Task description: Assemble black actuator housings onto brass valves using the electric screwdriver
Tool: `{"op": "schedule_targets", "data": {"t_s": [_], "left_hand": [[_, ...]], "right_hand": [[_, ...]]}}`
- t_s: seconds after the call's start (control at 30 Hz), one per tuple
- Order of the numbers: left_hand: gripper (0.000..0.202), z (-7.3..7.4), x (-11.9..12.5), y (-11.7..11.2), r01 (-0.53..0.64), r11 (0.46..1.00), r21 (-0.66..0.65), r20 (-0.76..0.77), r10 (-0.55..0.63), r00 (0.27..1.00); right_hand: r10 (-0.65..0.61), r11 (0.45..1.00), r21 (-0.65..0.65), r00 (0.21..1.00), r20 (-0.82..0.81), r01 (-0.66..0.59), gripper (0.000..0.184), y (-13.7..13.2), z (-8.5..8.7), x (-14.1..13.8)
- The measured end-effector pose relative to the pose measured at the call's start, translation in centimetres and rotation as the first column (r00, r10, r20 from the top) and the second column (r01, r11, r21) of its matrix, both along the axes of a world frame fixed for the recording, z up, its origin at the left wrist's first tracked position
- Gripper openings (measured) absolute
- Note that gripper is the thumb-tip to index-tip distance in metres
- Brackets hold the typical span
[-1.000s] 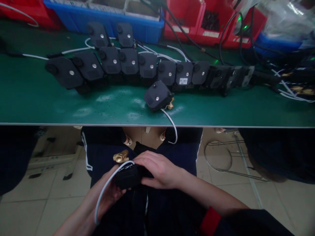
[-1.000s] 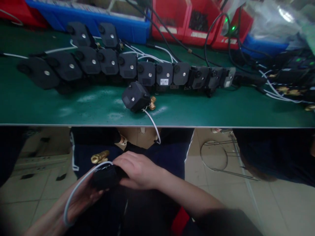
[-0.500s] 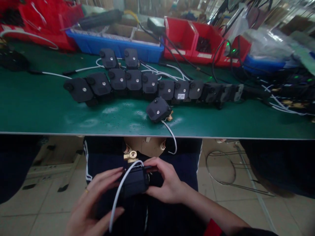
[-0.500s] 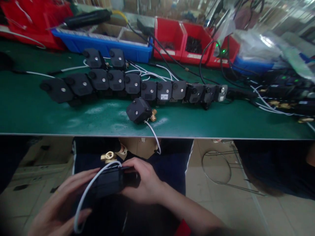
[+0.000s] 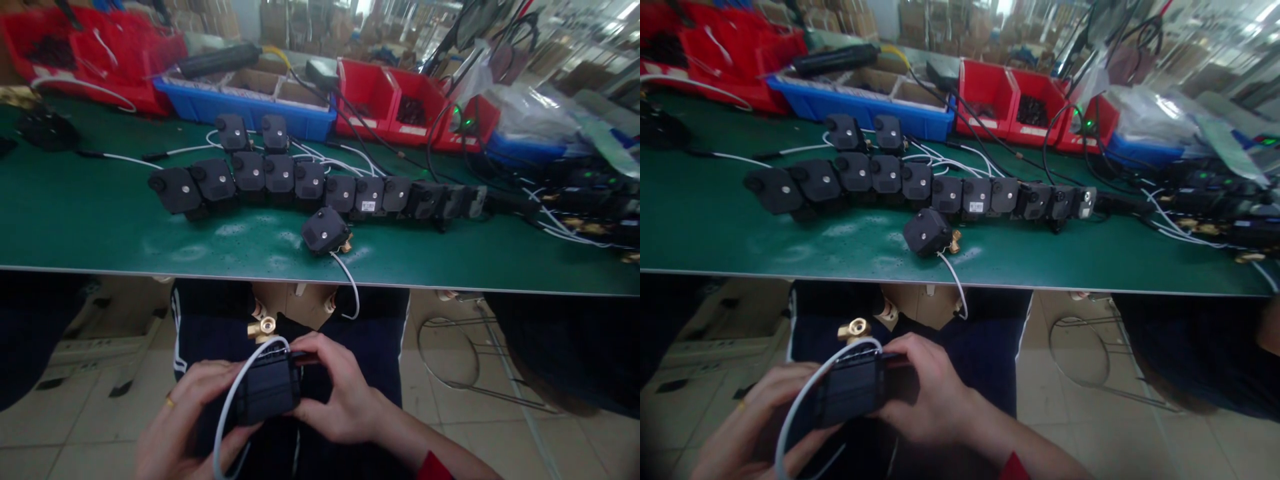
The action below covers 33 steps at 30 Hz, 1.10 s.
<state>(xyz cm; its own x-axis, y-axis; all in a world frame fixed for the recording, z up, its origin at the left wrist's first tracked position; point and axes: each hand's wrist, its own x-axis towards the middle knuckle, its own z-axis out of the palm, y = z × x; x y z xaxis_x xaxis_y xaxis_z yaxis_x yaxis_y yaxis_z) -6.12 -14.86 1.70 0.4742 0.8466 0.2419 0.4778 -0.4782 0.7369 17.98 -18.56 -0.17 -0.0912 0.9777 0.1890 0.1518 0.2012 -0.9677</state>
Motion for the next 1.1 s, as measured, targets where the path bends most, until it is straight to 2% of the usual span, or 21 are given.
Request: {"op": "schedule_targets", "data": {"t_s": [0.17,0.27,0.43,0.5,0.6,0.67,0.7,0.73,0.8,0.87,0.97,1.03,1.1], "left_hand": [[0.033,0.5,0.3,-0.3,-0.007,1.000,0.022,0.004,0.007,1.000],[0.029,0.7,0.6,-0.1,0.011,1.000,0.026,0.019,-0.011,1.000],[0.024,0.8,0.7,0.2,-0.064,0.993,0.097,0.042,0.060,0.997],[0.025,1.0,0.8,0.5,-0.054,0.994,0.097,0.051,0.049,0.997],[0.025,1.3,1.1,0.8,-0.019,1.000,0.014,0.121,0.017,0.993],[0.027,1.5,1.6,0.7,-0.049,0.990,-0.133,0.196,0.075,0.978],[0.029,1.5,1.9,0.5,-0.084,0.967,-0.242,0.228,0.140,0.963],[0.033,1.6,2.3,0.3,-0.122,0.921,-0.370,0.248,0.224,0.943],[0.045,1.6,3.0,-0.4,-0.181,0.764,-0.619,0.229,0.397,0.889],[0.057,1.5,3.7,-1.0,-0.195,0.599,-0.777,0.178,0.506,0.844],[0.065,1.3,4.9,-1.6,-0.151,0.463,-0.873,0.189,0.608,0.771],[0.071,1.1,5.5,-1.9,-0.104,0.377,-0.920,0.203,0.688,0.696],[0.077,0.7,5.8,-1.9,-0.059,0.324,-0.944,0.212,0.736,0.642]], "right_hand": [[0.049,0.997,-0.047,0.978,-0.202,-0.060,0.054,0.7,-0.6,0.2],[0.058,0.996,-0.056,0.979,-0.194,-0.070,0.055,0.8,-0.6,0.3],[0.010,0.999,-0.043,0.993,-0.121,-0.016,0.049,0.4,0.1,-0.3],[-0.009,1.000,-0.021,0.995,-0.104,0.007,0.047,0.2,0.2,-0.6],[-0.007,0.999,0.032,0.995,-0.099,0.010,0.044,0.0,0.0,-0.7],[-0.010,0.999,0.038,0.994,-0.106,0.014,0.044,-0.1,-0.2,-0.7],[-0.015,0.999,0.039,0.994,-0.104,0.019,0.044,-0.2,-0.4,-0.7],[-0.023,0.999,0.046,0.995,-0.094,0.027,0.044,-0.3,-0.6,-0.7],[-0.047,0.994,0.094,0.998,-0.043,0.051,0.044,-0.6,-1.0,-1.0],[-0.089,0.977,0.195,0.996,0.010,0.085,0.047,-0.9,-1.4,-1.4],[-0.198,0.932,0.315,0.980,0.027,0.179,0.054,-1.1,-1.8,-2.3],[-0.281,0.910,0.324,0.959,0.023,0.259,0.055,-1.1,-1.8,-2.8],[-0.341,0.894,0.318,0.940,0.024,0.316,0.053,-1.0,-1.7,-3.1]]}}
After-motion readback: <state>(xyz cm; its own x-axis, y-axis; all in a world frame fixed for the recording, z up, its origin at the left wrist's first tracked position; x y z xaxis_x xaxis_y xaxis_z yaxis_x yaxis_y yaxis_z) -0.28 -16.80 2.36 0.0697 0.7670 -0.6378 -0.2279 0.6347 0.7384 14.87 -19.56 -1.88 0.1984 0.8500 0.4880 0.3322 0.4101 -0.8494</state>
